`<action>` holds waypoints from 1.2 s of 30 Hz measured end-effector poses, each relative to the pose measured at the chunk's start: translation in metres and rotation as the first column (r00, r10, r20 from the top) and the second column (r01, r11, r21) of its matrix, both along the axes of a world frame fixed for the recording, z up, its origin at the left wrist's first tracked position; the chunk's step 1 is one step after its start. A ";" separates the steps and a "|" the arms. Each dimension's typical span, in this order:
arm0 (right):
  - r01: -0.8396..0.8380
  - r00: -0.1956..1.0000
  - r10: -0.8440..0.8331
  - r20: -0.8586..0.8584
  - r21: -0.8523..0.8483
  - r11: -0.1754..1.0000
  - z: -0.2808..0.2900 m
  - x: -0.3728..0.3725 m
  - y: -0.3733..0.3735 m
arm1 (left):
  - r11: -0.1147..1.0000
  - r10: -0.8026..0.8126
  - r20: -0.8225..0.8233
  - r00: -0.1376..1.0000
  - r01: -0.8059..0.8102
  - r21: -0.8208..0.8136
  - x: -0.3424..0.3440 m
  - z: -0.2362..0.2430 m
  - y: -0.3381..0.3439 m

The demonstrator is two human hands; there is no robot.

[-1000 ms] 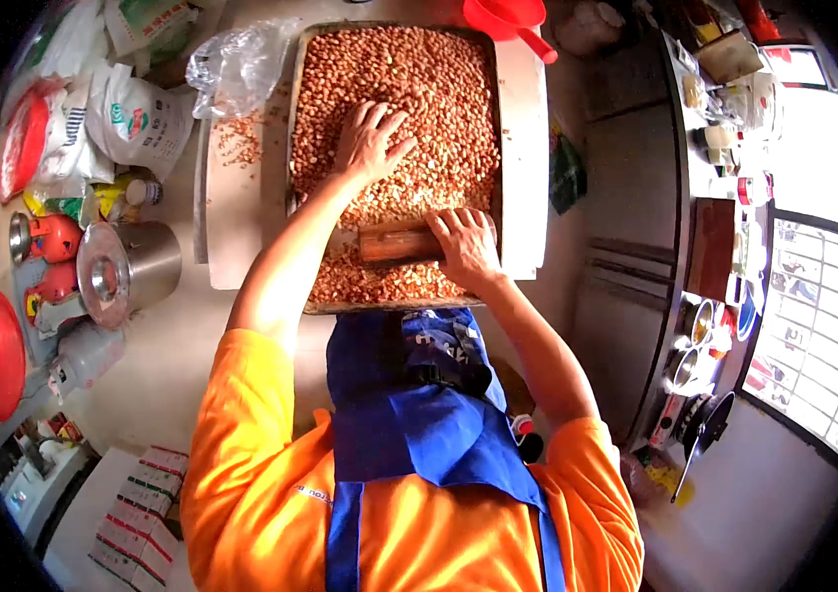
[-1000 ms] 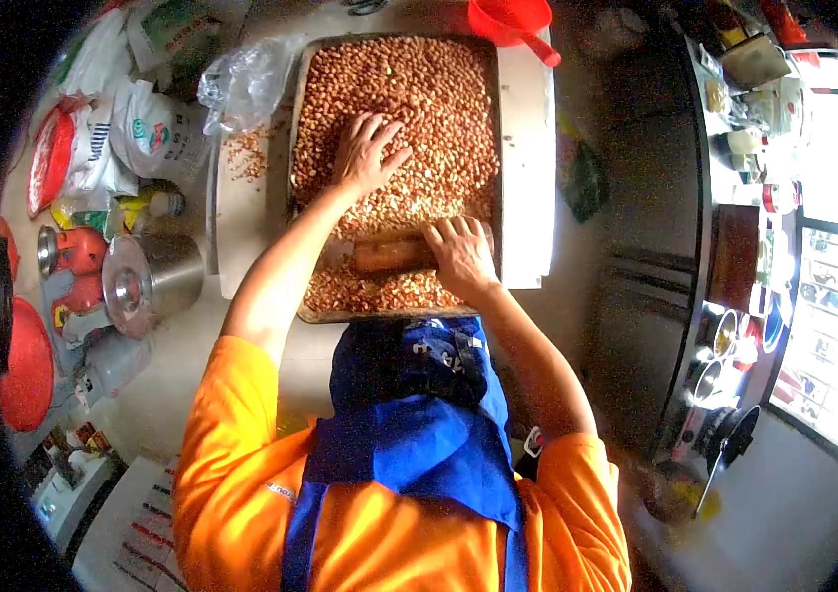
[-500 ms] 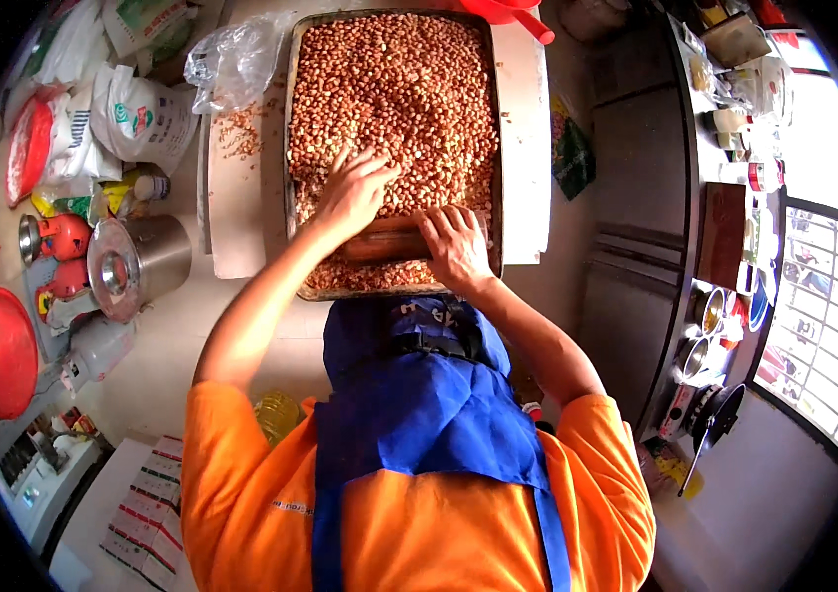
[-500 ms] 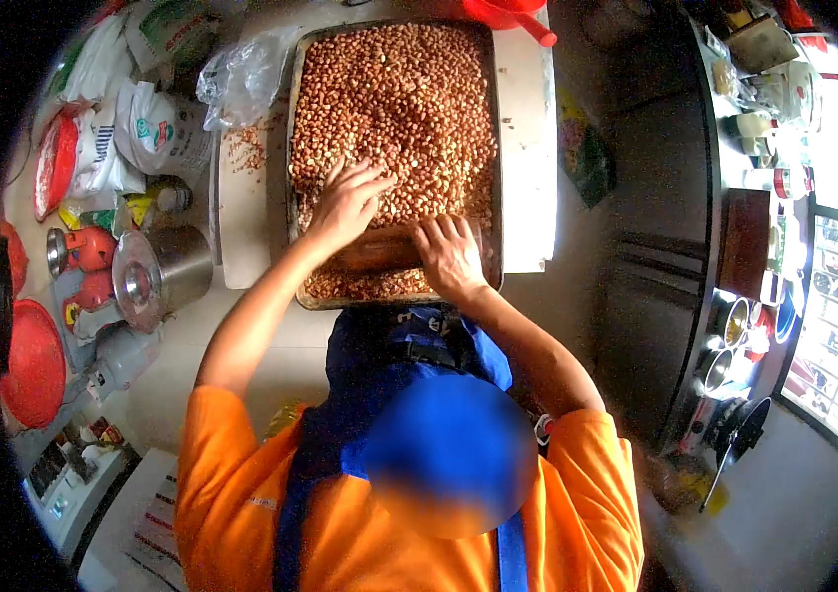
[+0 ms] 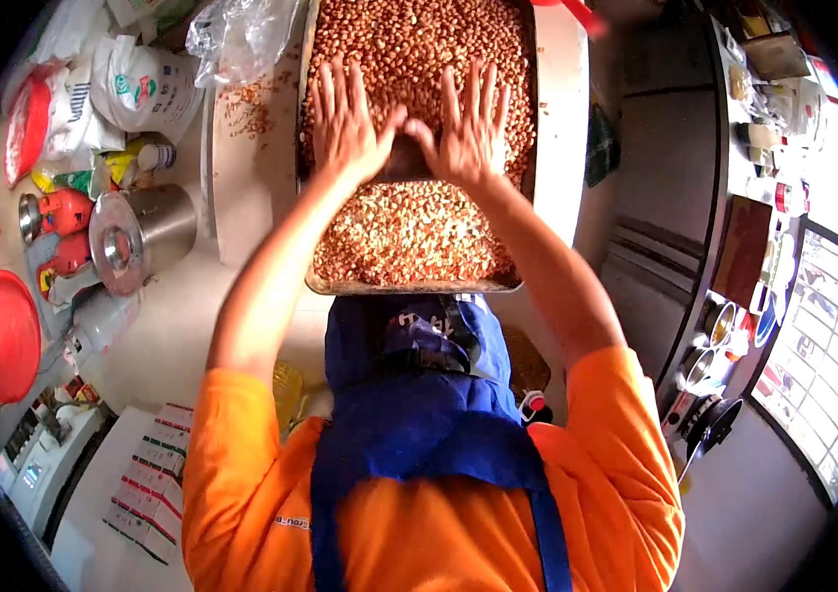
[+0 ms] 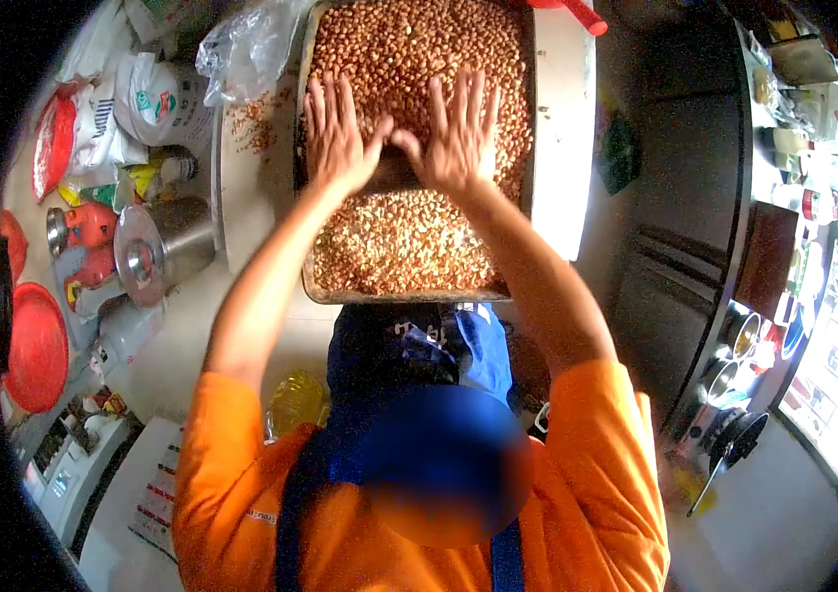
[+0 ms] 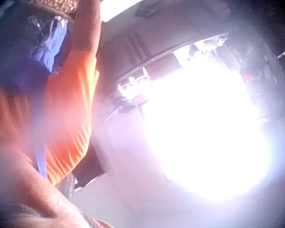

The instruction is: The person uses both hands to spread and sort peanuts on a large metal tray. The person periodically picks up a metal bowl to collect or move items and uses a wooden rolling pin to spread the peanuts across the tray surface.

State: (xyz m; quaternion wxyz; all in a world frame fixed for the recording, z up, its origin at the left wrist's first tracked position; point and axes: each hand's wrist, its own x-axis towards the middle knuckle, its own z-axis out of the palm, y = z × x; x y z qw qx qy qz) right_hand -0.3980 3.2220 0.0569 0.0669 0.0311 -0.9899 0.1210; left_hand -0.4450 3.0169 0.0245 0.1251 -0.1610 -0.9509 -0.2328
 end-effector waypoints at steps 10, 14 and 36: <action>-0.081 0.996 0.081 0.025 -0.005 0.997 -0.011 0.126 -0.003 | 0.993 -0.109 0.139 0.984 0.115 -0.041 0.119 0.005 -0.007; -0.250 0.964 0.246 0.098 0.030 0.968 0.009 0.117 0.015 | 0.958 -0.197 0.326 0.924 0.252 -0.135 0.139 0.001 -0.036; -0.009 0.999 0.006 0.045 0.071 0.997 -0.006 0.031 0.005 | 1.000 0.002 0.009 1.000 -0.002 -0.018 0.043 0.005 0.003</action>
